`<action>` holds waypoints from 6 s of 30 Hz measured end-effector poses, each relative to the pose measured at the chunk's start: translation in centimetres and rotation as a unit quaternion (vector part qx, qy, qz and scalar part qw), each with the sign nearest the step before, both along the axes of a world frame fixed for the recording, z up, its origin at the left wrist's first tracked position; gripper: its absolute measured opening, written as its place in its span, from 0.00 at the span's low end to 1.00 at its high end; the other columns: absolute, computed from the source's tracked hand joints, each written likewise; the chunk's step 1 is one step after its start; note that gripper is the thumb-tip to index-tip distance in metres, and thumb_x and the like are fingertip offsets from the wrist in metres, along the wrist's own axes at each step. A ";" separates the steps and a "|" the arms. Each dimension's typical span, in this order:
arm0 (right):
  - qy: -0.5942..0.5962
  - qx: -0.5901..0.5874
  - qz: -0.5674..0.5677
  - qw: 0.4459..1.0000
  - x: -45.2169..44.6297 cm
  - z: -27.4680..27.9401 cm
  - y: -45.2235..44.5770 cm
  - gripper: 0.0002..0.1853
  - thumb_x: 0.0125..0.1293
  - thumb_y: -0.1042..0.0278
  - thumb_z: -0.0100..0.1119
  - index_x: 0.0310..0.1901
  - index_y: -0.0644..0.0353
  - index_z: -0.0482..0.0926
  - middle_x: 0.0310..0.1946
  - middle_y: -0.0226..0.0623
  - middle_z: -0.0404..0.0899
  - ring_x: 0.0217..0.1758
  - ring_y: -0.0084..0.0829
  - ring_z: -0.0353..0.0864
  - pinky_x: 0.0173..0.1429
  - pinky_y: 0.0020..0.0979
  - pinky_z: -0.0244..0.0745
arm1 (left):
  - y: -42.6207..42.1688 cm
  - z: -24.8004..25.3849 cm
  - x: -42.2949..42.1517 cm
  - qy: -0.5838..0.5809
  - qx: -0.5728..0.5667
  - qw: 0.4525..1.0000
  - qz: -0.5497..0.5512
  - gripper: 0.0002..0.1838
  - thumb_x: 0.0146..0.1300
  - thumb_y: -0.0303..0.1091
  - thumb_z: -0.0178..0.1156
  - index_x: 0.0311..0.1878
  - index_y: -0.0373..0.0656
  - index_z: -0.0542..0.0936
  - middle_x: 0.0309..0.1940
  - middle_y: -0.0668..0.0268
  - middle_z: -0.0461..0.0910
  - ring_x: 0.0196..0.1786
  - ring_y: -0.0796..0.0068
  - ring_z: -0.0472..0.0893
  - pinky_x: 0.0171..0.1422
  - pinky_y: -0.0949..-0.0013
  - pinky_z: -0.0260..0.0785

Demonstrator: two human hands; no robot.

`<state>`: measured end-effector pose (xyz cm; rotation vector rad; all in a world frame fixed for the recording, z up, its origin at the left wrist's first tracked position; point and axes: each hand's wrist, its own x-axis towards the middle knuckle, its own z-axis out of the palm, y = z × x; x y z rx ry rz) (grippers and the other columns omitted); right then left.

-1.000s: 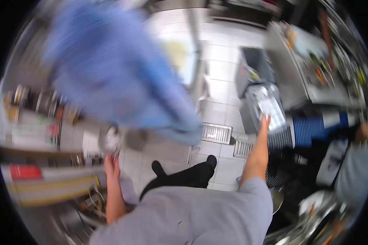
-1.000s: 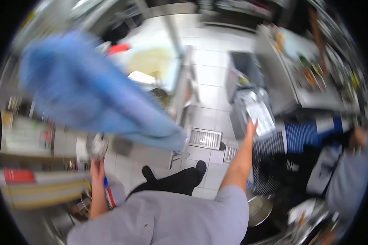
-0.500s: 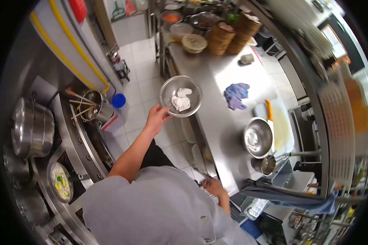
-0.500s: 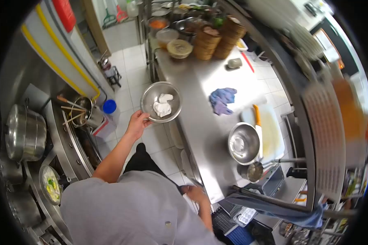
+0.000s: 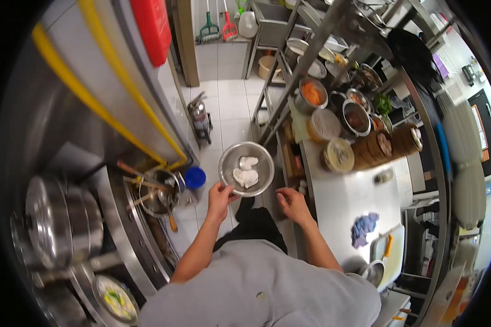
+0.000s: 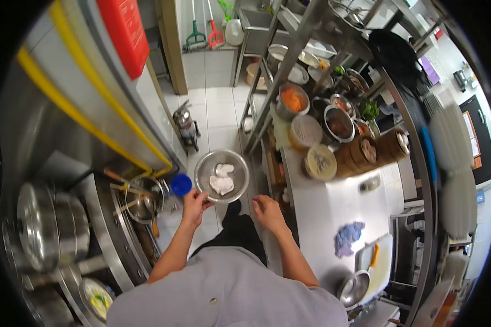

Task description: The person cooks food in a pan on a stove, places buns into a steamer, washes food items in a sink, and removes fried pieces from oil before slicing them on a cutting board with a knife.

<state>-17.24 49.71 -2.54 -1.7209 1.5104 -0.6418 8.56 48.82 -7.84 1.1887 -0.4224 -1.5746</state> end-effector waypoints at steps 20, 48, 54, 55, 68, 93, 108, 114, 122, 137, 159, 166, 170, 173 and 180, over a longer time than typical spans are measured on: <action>-0.255 -0.175 -0.114 0.944 23.5 6.1 -88.3 0.17 0.71 0.66 0.54 0.58 0.61 0.75 0.46 0.42 0.82 0.45 0.31 0.83 0.38 0.27 0.77 | -59.0 -0.9 12.9 -0.076 0.018 0.980 0.183 0.03 0.63 0.24 0.56 0.38 0.43 0.74 0.31 0.66 0.80 0.29 0.76 0.80 0.34 0.71 0.79; -0.045 0.093 0.085 0.991 -5.6 -3.8 -175.7 0.21 0.68 0.53 0.51 0.48 0.63 0.84 0.42 0.37 0.87 0.50 0.32 0.83 0.56 0.33 0.75 | -159.1 -6.0 -14.1 -0.120 0.012 0.984 -0.131 0.03 0.65 0.24 0.56 0.38 0.36 0.73 0.37 0.58 0.80 0.35 0.68 0.83 0.37 0.65 0.82; -0.203 0.223 0.066 0.951 -13.0 -5.8 -173.0 0.16 0.72 0.62 0.53 0.47 0.67 0.83 0.39 0.38 0.86 0.44 0.25 0.84 0.47 0.27 0.78 | -164.5 -10.7 -19.0 0.030 0.093 0.990 -0.099 0.10 0.64 0.24 0.57 0.46 0.37 0.70 0.45 0.56 0.79 0.43 0.62 0.83 0.48 0.60 0.82; -0.264 0.197 0.056 0.943 -13.5 -6.5 -172.5 0.17 0.71 0.61 0.53 0.48 0.68 0.82 0.42 0.39 0.85 0.45 0.26 0.84 0.49 0.27 0.79 | -164.8 -11.0 -19.2 0.029 0.099 0.990 -0.096 0.10 0.64 0.24 0.57 0.46 0.37 0.70 0.45 0.56 0.79 0.43 0.62 0.83 0.48 0.60 0.82; -0.419 0.200 -0.329 0.822 -10.6 -15.6 -162.1 0.23 0.75 0.68 0.43 0.68 0.64 0.58 0.52 0.46 0.75 0.41 0.33 0.82 0.38 0.32 0.87 | -162.3 -5.7 -15.9 -0.292 0.035 0.933 -0.207 0.14 0.67 0.31 0.62 0.50 0.37 0.72 0.44 0.62 0.79 0.43 0.73 0.80 0.49 0.72 0.75; -0.414 0.214 -0.347 0.814 -10.9 -16.3 -161.1 0.23 0.74 0.74 0.45 0.68 0.56 0.61 0.57 0.46 0.73 0.49 0.36 0.81 0.40 0.30 0.85 | -170.5 0.7 -22.3 -0.502 -0.211 0.802 -0.247 0.07 0.63 0.30 0.63 0.40 0.36 0.82 0.27 0.62 0.84 0.31 0.78 0.84 0.36 0.73 0.75; -0.489 0.224 -0.306 0.786 -12.6 -16.0 -159.9 0.25 0.74 0.75 0.44 0.70 0.52 0.59 0.58 0.43 0.73 0.47 0.37 0.83 0.40 0.34 0.87 | -168.5 -2.2 -23.1 -0.468 -0.249 0.807 -0.262 0.12 0.65 0.27 0.61 0.50 0.35 0.80 0.41 0.61 0.85 0.41 0.75 0.84 0.49 0.72 0.76; -0.509 0.198 -0.338 0.767 -11.9 -16.4 -160.0 0.23 0.74 0.75 0.44 0.69 0.54 0.60 0.57 0.43 0.74 0.47 0.38 0.83 0.39 0.37 0.88 | -171.8 0.4 -25.4 -0.275 -0.119 0.917 -0.262 0.10 0.69 0.29 0.57 0.48 0.33 0.79 0.39 0.59 0.84 0.38 0.73 0.83 0.43 0.71 0.77; -0.487 0.187 -0.315 0.793 -10.6 -13.2 -160.8 0.22 0.73 0.74 0.46 0.67 0.58 0.62 0.51 0.47 0.76 0.41 0.36 0.84 0.34 0.32 0.88 | -178.4 -3.7 -18.9 -0.334 0.005 0.926 -0.175 0.11 0.68 0.34 0.57 0.49 0.38 0.79 0.44 0.65 0.81 0.43 0.78 0.80 0.46 0.74 0.73; -0.412 0.085 -0.424 0.802 -8.8 -5.3 -153.7 0.22 0.72 0.76 0.45 0.67 0.61 0.63 0.47 0.47 0.80 0.38 0.36 0.85 0.32 0.32 0.88 | -173.2 -1.9 -22.6 -0.310 -0.272 0.866 -0.282 0.34 0.66 0.40 0.59 0.73 0.40 0.61 0.66 0.50 0.71 0.64 0.59 0.74 0.69 0.64 0.63; 0.594 -0.072 -0.297 0.744 -5.5 19.9 -154.9 0.32 0.65 0.69 0.54 0.71 0.37 0.62 0.54 0.66 0.74 0.33 0.59 0.84 0.37 0.49 0.82 | -155.2 10.6 -39.4 -0.167 -0.461 0.863 -0.117 0.38 0.71 0.49 0.49 0.77 0.42 0.51 0.78 0.45 0.39 0.80 0.43 0.37 0.79 0.42 0.27; 0.378 -0.176 -0.348 0.840 -7.5 14.7 -153.7 0.34 0.64 0.73 0.55 0.71 0.36 0.63 0.52 0.65 0.76 0.38 0.63 0.83 0.35 0.48 0.82 | -156.7 6.1 -35.4 -0.292 -0.462 0.811 -0.207 0.37 0.70 0.50 0.50 0.77 0.45 0.53 0.78 0.48 0.40 0.80 0.43 0.37 0.78 0.40 0.26; -0.317 -0.081 -0.546 0.772 -12.4 -1.3 -152.7 0.21 0.72 0.75 0.48 0.65 0.55 0.69 0.46 0.40 0.80 0.32 0.33 0.85 0.27 0.29 0.87 | -162.8 2.0 -28.4 -0.388 -0.529 0.681 -0.327 0.38 0.68 0.54 0.53 0.76 0.51 0.56 0.79 0.56 0.43 0.80 0.43 0.39 0.75 0.31 0.24; -0.550 -0.024 -0.526 0.649 -9.4 -9.2 -153.8 0.20 0.72 0.75 0.48 0.64 0.54 0.63 0.53 0.44 0.76 0.42 0.40 0.86 0.34 0.33 0.89 | -171.1 0.0 -24.7 -0.450 -0.455 0.764 -0.079 0.24 0.63 0.47 0.62 0.53 0.37 0.74 0.49 0.51 0.76 0.54 0.46 0.74 0.63 0.47 0.61; -0.560 -0.035 -0.511 0.651 -5.5 -10.3 -156.4 0.20 0.75 0.72 0.45 0.66 0.54 0.59 0.52 0.44 0.76 0.38 0.34 0.85 0.37 0.31 0.88 | -183.9 -6.0 -22.8 -0.640 -0.357 0.656 -0.183 0.29 0.67 0.55 0.57 0.47 0.30 0.74 0.28 0.52 0.80 0.30 0.53 0.81 0.39 0.53 0.75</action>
